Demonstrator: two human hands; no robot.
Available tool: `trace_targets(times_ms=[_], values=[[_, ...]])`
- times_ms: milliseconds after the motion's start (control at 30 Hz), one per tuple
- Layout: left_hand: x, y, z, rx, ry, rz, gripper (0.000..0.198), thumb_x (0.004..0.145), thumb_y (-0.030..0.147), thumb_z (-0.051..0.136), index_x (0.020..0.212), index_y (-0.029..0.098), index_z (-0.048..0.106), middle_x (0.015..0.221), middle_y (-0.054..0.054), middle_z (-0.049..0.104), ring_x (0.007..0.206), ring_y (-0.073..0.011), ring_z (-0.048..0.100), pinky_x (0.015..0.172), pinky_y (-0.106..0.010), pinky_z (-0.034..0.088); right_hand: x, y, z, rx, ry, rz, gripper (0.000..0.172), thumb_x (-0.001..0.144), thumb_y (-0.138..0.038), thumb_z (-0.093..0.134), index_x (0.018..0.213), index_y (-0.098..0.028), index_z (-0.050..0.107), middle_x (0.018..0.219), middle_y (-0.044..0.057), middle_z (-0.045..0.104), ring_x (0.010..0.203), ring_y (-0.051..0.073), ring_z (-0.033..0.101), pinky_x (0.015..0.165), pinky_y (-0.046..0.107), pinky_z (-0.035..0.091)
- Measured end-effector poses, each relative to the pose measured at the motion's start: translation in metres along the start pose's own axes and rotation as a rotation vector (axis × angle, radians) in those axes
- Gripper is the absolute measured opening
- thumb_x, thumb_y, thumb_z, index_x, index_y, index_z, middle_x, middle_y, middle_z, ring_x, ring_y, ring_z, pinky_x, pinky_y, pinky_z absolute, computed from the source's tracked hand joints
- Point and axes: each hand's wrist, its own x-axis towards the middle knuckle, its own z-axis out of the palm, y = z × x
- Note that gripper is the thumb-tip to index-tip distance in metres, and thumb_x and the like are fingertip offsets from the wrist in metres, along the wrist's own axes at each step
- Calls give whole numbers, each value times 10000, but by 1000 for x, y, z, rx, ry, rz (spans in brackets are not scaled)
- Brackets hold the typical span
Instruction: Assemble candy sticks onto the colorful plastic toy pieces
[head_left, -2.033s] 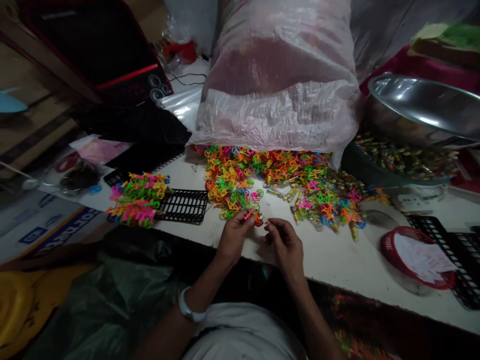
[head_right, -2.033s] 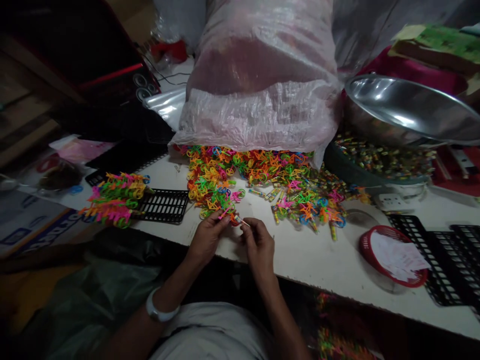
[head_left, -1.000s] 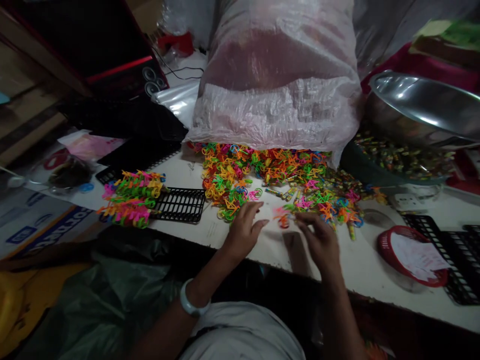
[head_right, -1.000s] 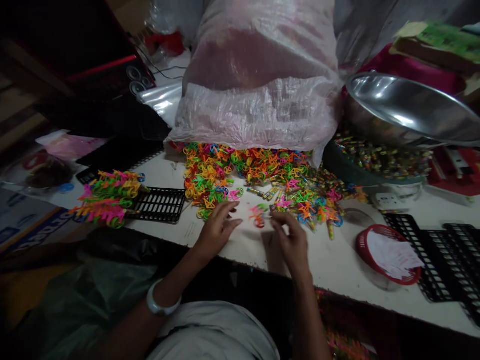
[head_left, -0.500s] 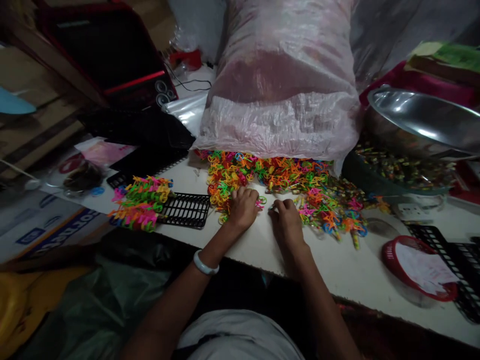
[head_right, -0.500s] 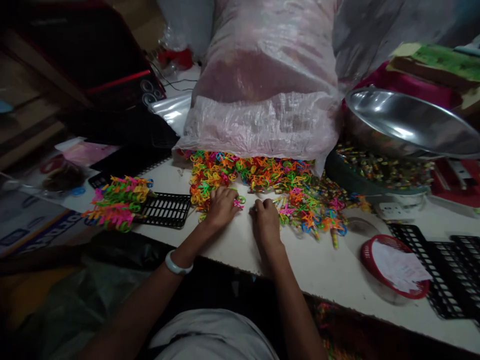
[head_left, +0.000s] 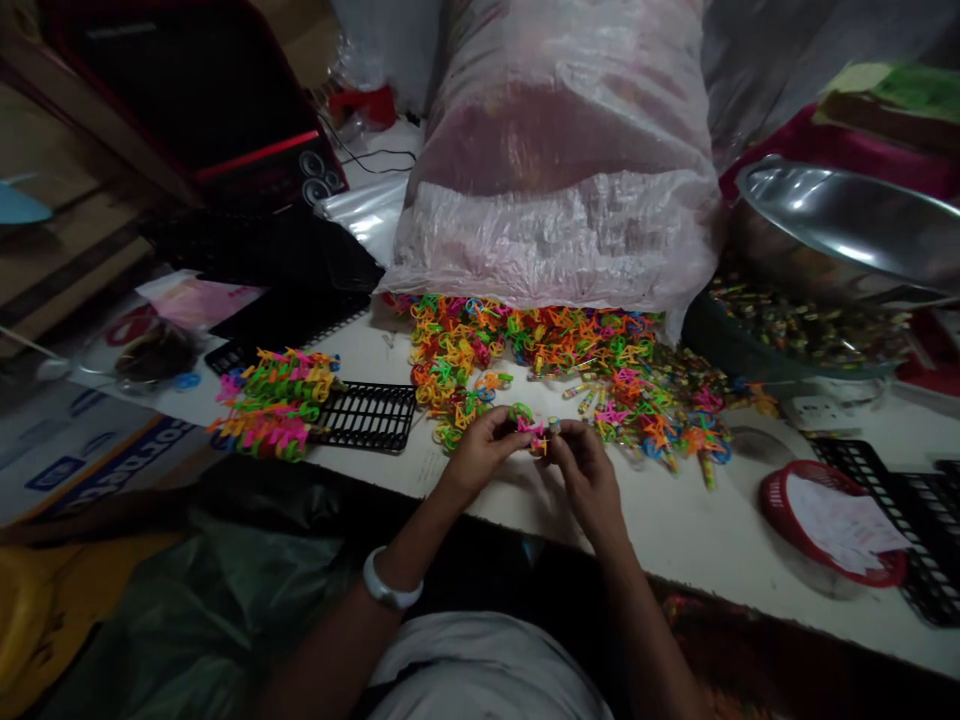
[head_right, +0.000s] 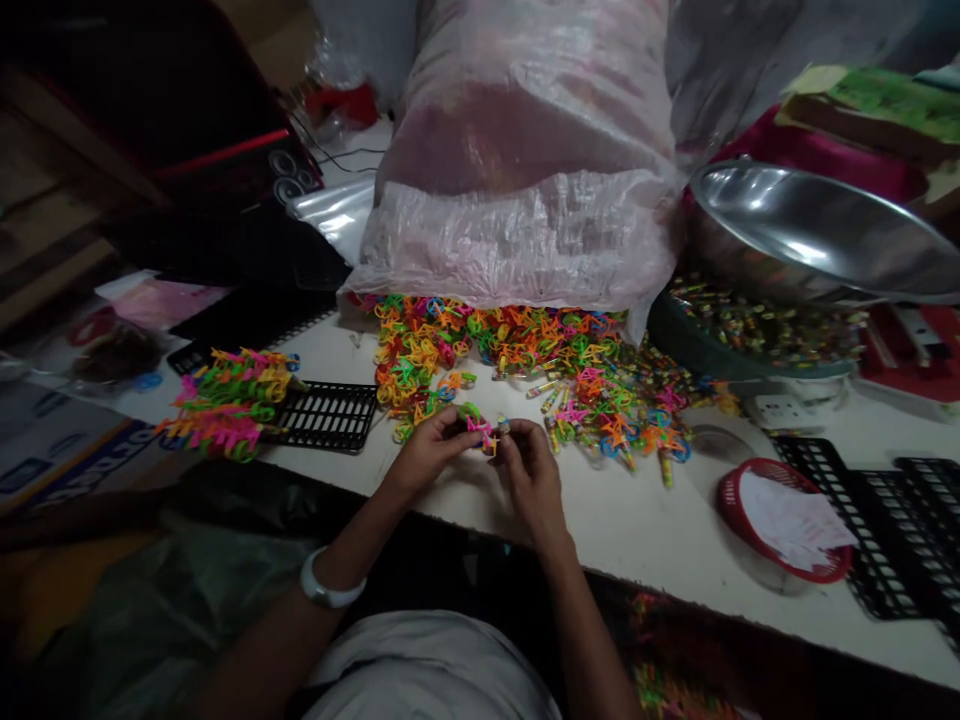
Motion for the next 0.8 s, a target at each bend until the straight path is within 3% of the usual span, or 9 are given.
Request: trace_targets(times_ms=[67,133,233,333,467,633,800], values=[[-4,-5,6,107,126,16,138,739,278,659,819,167,644,864,-29,627,870,-168,584,814,-285,464,-6,1,7,2,9,-20,185,883,-353,529,1016,-226,508,888,23,623,765,153,626,696,308,539],[-8,-8,13,87,188,-13,190,757,276,646,920,178,653,908,-36,643,895,-170,597,838,-298,468,-12,4,12,-97,76,-94,191,886,-327,528,1052,-234,526,959,32,623,858,162,621,775,324,526],[-15,-5,21,-188,119,-79,417,770,284,646,1171,198,568,1024,-50,658,963,-167,609,898,-311,459,-19,9,14,-248,200,-189,239,898,-294,507,1129,-245,544,1085,48,605,981,174,591,878,349,484],[-22,2,27,-394,57,-121,453,741,291,689,1167,190,574,1122,-63,641,1073,-177,573,958,-308,422,-27,8,15,-299,253,-216,256,912,-282,482,1159,-250,542,1109,56,604,1020,183,579,906,364,468],[-27,3,29,-474,138,-167,443,744,323,694,1151,184,588,1018,-45,663,975,-151,588,886,-271,430,-34,6,21,-250,188,-183,228,911,-296,490,1124,-238,549,1071,58,620,993,181,597,881,349,485],[-29,-6,20,-317,201,-151,242,814,363,605,946,164,648,849,-6,656,819,-127,575,784,-240,425,-33,2,17,-24,83,16,207,912,-347,488,1068,-213,515,953,48,654,747,149,640,737,312,535],[-30,-6,14,-44,237,-62,188,827,350,578,867,175,632,789,17,615,777,-125,535,732,-221,404,-29,1,3,-365,90,-75,212,896,-354,515,1039,-219,593,909,45,660,747,159,608,699,293,507]])
